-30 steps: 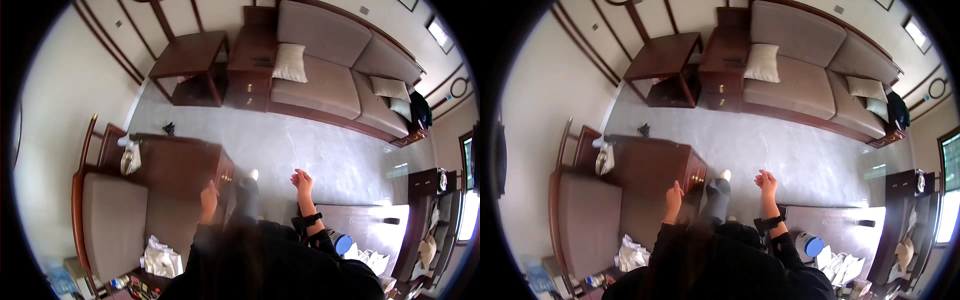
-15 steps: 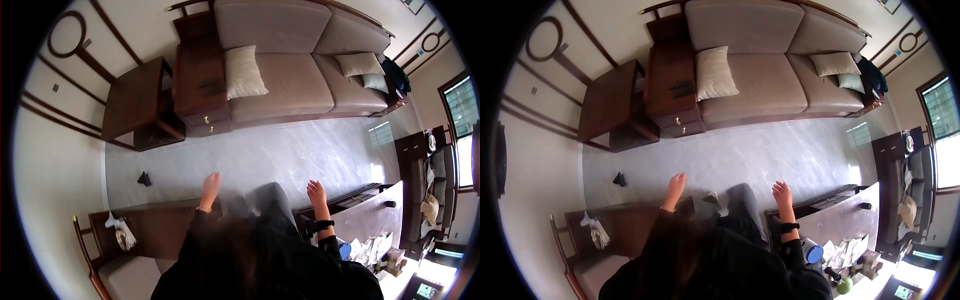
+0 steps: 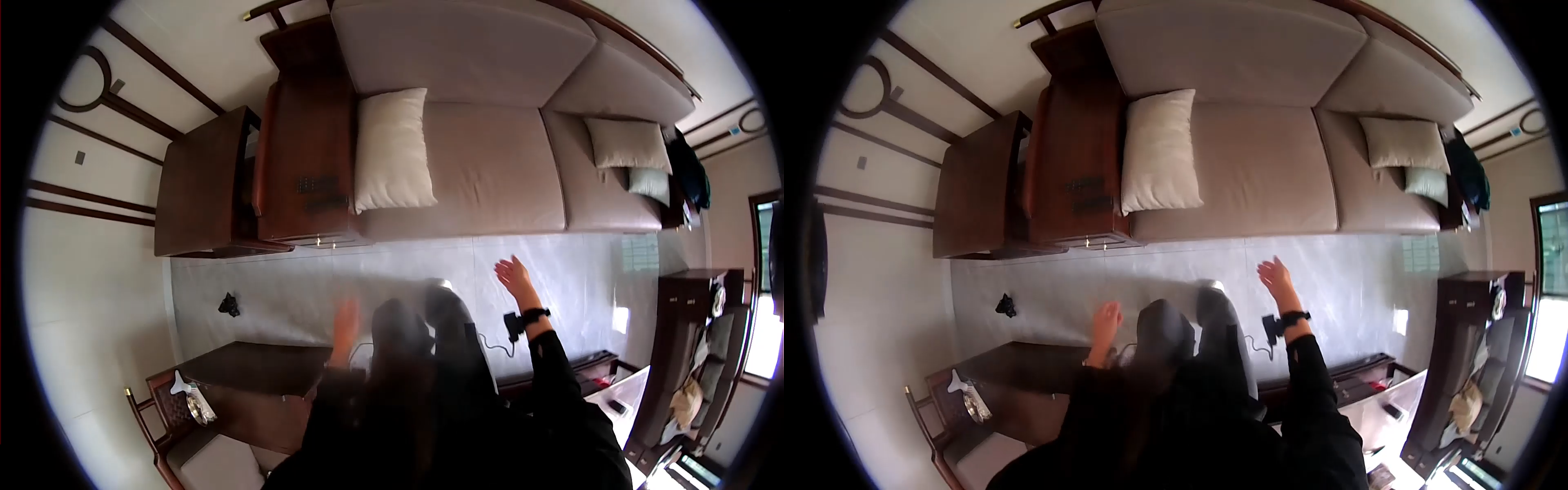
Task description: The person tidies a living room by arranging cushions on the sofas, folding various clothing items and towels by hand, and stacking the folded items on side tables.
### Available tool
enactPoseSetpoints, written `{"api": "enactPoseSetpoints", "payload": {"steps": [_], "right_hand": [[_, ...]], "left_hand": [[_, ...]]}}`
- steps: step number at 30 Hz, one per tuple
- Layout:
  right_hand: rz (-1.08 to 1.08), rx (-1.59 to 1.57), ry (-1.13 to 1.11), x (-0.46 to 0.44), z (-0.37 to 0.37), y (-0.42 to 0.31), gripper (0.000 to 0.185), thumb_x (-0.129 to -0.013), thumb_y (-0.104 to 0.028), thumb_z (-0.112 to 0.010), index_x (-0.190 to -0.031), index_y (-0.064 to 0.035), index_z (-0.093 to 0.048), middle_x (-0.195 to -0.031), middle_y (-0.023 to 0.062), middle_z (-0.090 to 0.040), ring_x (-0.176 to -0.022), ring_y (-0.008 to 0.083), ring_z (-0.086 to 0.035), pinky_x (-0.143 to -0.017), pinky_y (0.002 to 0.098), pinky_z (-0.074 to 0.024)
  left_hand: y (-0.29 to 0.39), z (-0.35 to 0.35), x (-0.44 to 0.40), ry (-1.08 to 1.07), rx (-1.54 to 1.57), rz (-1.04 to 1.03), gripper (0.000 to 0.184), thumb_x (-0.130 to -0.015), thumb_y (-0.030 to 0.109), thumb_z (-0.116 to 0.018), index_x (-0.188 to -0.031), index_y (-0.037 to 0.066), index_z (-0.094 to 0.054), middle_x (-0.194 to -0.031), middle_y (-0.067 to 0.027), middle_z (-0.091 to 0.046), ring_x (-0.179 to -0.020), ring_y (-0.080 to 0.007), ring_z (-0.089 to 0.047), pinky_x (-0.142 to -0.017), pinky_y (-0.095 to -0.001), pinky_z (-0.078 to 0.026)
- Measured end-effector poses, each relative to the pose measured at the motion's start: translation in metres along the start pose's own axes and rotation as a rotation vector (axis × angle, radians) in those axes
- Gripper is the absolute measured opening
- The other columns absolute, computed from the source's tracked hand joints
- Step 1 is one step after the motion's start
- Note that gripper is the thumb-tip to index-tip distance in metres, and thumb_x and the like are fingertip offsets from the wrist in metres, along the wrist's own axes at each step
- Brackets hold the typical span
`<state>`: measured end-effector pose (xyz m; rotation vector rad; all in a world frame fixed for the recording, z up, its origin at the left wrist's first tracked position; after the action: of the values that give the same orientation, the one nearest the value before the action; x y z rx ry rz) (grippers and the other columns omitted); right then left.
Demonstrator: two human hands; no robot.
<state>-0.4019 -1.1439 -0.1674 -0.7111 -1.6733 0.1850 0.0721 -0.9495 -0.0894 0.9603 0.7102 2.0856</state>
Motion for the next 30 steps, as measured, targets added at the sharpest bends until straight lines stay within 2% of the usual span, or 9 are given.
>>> {"api": "enactPoseSetpoints", "payload": {"steps": [2, 4, 6, 9, 12, 14, 19, 24, 30], "right_hand": [[0.039, 0.164, -0.046, -0.052, -0.056, -0.032, 0.060, -0.089, -0.050, -0.048, -0.119, 0.0010, -0.052, -0.113, 0.0149, -0.059, -0.106, 0.0248, -0.054, -0.090, 0.0384, -0.0431], [-0.029, 0.241, -0.071, -0.100, -0.112, -0.046, 0.063, -0.087, -0.053, -0.051, -0.120, 0.0008, -0.050, -0.107, 0.0124, -0.060, -0.103, 0.0242, -0.055, -0.088, 0.0367, -0.0436], [-0.129, 0.314, -0.050, -0.161, -0.153, -0.052, 0.057, -0.088, -0.046, -0.053, -0.125, -0.0035, -0.048, -0.103, 0.0110, -0.061, -0.099, 0.0232, -0.056, -0.087, 0.0369, -0.0434], [0.252, 0.789, -0.421, -0.214, -0.226, -0.052, 0.052, -0.089, -0.038, -0.051, -0.133, -0.0105, -0.044, -0.109, 0.0112, -0.060, -0.104, 0.0235, -0.055, -0.090, 0.0373, -0.0421], [0.843, 1.171, -0.230, -0.239, -0.304, -0.091, 0.051, -0.090, -0.031, -0.049, -0.138, -0.0168, -0.040, -0.121, 0.0103, -0.056, -0.112, 0.0209, -0.051, -0.096, 0.0351, -0.0381], [0.317, 0.862, -0.535, -0.212, -0.352, -0.099, 0.057, -0.090, -0.038, -0.049, -0.139, -0.0103, -0.037, -0.133, 0.0088, -0.048, -0.121, 0.0180, -0.044, -0.102, 0.0312, -0.0317], [0.212, 1.021, -0.277, -0.318, -0.361, -0.065, 0.081, -0.077, -0.065, -0.057, -0.126, -0.0014, -0.053, -0.124, 0.0114, -0.054, -0.112, 0.0200, -0.049, -0.098, 0.0305, -0.0348], [0.319, 0.814, 0.022, -0.300, -0.368, -0.078, 0.076, -0.064, -0.054, -0.077, -0.098, 0.0133, -0.062, -0.086, 0.0173, -0.065, -0.075, 0.0217, -0.060, -0.069, 0.0338, -0.0492], [0.351, 0.583, -0.214, -0.143, -0.361, -0.186, 0.052, -0.075, -0.031, -0.075, -0.104, 0.0093, -0.060, -0.093, 0.0138, -0.063, -0.079, 0.0220, -0.059, -0.072, 0.0348, -0.0490]], "left_hand": [[-0.027, -0.019, -0.001, 0.090, 0.062, -0.229, 0.020, -0.091, 0.025, -0.054, -0.096, 0.006, -0.057, -0.069, -0.0041, -0.059, -0.059, -0.0112, -0.056, -0.053, -0.0262, -0.045], [-0.026, -0.020, 0.010, 0.052, 0.317, 0.182, 0.021, -0.092, 0.026, -0.052, -0.097, 0.006, -0.057, -0.070, -0.0028, -0.059, -0.060, -0.0102, -0.055, -0.055, -0.0250, -0.045], [-0.025, -0.028, 0.012, 0.066, 0.394, 0.276, 0.023, -0.092, 0.026, -0.051, -0.101, 0.006, -0.058, -0.072, -0.0051, -0.058, -0.063, -0.0117, -0.054, -0.056, -0.0291, -0.046], [-0.090, -0.078, -0.003, -0.019, 0.582, 0.396, 0.025, -0.092, 0.026, -0.052, -0.104, 0.005, -0.057, -0.074, -0.0070, -0.061, -0.068, -0.0132, -0.058, -0.058, -0.0279, -0.048], [-0.095, -0.097, -0.014, 0.031, 0.552, 0.476, 0.023, -0.090, 0.023, -0.053, -0.103, 0.005, -0.058, -0.077, -0.0068, -0.062, -0.070, -0.0131, -0.058, -0.060, -0.0272, -0.048], [-0.084, -0.099, -0.020, 0.090, 0.493, 0.497, 0.021, -0.089, 0.021, -0.054, -0.102, 0.005, -0.059, -0.078, -0.0067, -0.062, -0.071, -0.0130, -0.058, -0.061, -0.0267, -0.048], [-0.061, -0.097, -0.010, 0.250, 0.359, 0.683, 0.019, -0.087, 0.017, -0.057, -0.101, 0.005, -0.061, -0.083, -0.0064, -0.063, -0.074, -0.0127, -0.058, -0.063, -0.0256, -0.048], [-0.035, -0.095, -0.029, 0.456, 0.776, 0.441, 0.015, -0.086, 0.008, -0.056, -0.100, 0.006, -0.062, -0.086, -0.0020, -0.061, -0.078, -0.0117, -0.059, -0.067, -0.0244, -0.047], [0.090, -0.025, -0.192, 0.528, 0.478, 0.188, 0.027, -0.095, 0.023, -0.050, -0.109, 0.001, -0.056, -0.096, -0.0042, -0.059, -0.089, -0.0122, -0.055, -0.081, -0.0268, -0.044]]}}
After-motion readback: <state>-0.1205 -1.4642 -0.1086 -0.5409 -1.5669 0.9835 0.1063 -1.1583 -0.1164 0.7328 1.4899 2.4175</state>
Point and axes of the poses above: each hand's wrist, its own x-axis away from the middle knuckle, its own z-axis out of the back of the hand, y = z × x, the point moved 7 cm from there along -x, towards the middle knuckle
